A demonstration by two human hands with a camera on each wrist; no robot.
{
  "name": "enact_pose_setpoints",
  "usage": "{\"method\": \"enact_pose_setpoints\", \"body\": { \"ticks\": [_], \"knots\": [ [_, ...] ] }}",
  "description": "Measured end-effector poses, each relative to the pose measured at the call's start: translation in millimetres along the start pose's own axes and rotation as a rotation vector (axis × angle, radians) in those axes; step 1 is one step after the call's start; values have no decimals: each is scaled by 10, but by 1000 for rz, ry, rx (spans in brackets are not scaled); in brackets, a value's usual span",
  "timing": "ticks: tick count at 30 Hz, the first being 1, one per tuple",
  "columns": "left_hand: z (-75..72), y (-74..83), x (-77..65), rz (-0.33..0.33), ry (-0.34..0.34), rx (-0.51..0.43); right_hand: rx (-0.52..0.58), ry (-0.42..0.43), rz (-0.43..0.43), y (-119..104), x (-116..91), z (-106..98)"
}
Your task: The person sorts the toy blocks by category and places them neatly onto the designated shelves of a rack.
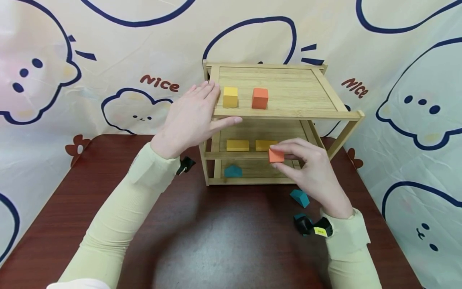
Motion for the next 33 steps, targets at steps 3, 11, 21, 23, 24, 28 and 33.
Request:
{"method": "enact_pose_setpoints", "body": {
  "ticks": [3,11,21,23,24,28,33],
  "knots": [
    [5,0,2,0,-2,1,2,20,-12,-46,48,-90],
    [-7,0,4,3,5,3,-57,86,-33,-193,160,-331],
    [3,-3,3,-2,5,-2,-149,142,10,-211,204,-611],
    [-2,-2,3,0,9,-2,-153,157,6,-215,227,-670],
    [-3,-3,4,0,9,-4,-155,160,4,-216,245,-696],
    [-1,-9,2,-5,3,-9,-147,181,23,-192,318,-785],
    [-4,-3,-1,0,6,-10,-142,196,32,-171,413,-852]
  ]
}}
Point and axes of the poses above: each hand's wrist, its own x-axis towards the middle knuckle, its own z-axis out of the palm, y = z × x, the point moved 10 cm from there along x, towards the middle knuckle, and after that the axes turned 10 degrees about -z, right-handed, at the moved point
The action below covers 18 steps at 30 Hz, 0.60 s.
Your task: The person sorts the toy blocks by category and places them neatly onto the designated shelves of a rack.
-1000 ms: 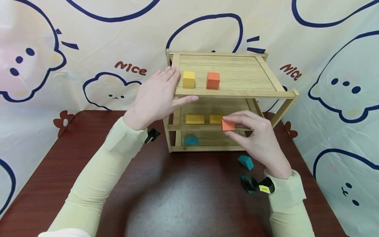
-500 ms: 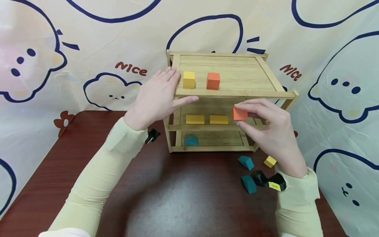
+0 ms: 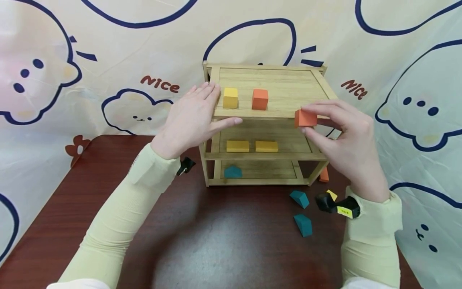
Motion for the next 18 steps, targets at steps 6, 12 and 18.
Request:
{"method": "enact_pose_setpoints", "body": {
  "ticks": [6,12,18],
  "knots": [
    [2,-1,-1,0,4,-2,5,-2,4,79,102,-12],
    [2,0,-3,1,7,1,-27,-19,66,257,194,-4],
    [5,-4,-2,-1,9,0,-12,-46,103,387,284,43]
  ]
}}
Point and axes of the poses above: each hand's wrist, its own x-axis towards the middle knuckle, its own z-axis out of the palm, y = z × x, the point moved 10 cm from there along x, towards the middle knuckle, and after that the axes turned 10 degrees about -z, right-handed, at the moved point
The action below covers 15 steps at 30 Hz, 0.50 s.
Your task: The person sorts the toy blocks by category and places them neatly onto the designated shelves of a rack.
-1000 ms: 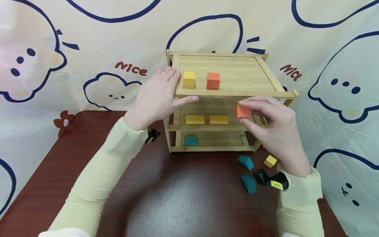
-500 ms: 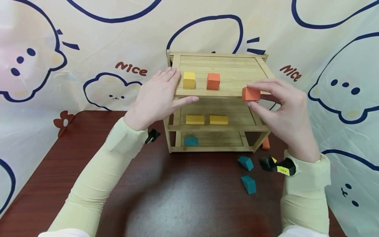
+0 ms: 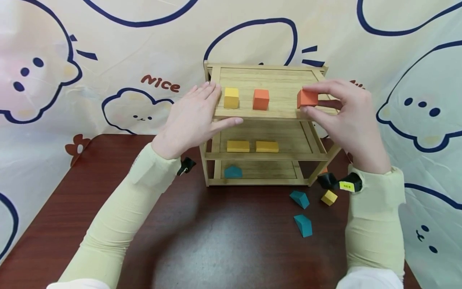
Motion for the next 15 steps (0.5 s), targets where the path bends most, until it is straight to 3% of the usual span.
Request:
{"method": "enact_pose_setpoints", "body": {
  "ticks": [8,15],
  "knots": [
    [10,5,2,-1,-5,0,18,-104,97,158,119,127],
    [4,-1,-3,0,0,-6,-4,-171,85,145,202,240]
  ]
}}
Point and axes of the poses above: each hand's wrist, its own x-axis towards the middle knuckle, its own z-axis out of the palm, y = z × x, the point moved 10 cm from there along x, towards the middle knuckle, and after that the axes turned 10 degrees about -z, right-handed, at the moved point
